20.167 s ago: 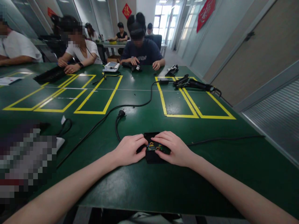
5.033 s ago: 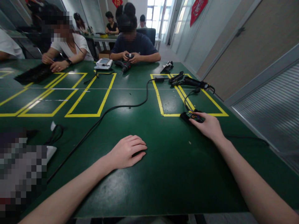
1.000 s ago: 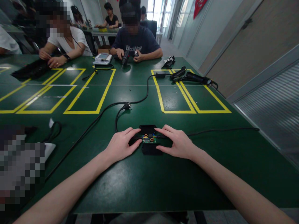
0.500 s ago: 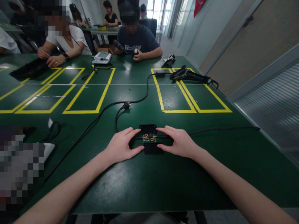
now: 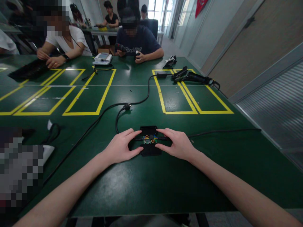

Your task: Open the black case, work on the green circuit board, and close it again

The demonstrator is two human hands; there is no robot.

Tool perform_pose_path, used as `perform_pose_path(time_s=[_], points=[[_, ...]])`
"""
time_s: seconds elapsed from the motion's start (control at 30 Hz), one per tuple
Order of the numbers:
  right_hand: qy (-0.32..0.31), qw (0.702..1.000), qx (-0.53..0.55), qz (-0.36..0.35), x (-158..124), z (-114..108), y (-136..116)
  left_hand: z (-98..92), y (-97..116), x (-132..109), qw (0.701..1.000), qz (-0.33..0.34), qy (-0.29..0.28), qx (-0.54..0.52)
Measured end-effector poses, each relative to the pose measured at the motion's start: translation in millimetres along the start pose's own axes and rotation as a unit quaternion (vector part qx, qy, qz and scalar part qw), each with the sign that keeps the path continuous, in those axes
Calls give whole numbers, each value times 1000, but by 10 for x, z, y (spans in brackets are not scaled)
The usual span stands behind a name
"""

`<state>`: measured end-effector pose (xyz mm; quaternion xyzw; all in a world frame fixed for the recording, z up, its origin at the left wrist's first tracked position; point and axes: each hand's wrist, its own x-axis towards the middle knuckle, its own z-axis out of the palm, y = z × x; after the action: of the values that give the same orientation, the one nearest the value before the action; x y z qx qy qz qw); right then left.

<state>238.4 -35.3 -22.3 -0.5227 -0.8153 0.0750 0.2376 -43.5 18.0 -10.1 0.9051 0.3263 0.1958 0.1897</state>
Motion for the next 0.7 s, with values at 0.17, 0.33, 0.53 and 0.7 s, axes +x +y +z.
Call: perform_pose_path(time_s=[0.17,0.33,0.53,0.7], points=[[1,1000,22,2,11,-56,30,-20,-15,4,1000,3,0,-21],[-5,999,44,-9,23,-138,51,-26,-23,7,999,1,6,-48],[-12,999,33,-30,20,-161,83,-42,-23,27,998,-2,19,-60],[5,997,53,-57,11,-180,82,-72,6,44,997,5,52,-60]])
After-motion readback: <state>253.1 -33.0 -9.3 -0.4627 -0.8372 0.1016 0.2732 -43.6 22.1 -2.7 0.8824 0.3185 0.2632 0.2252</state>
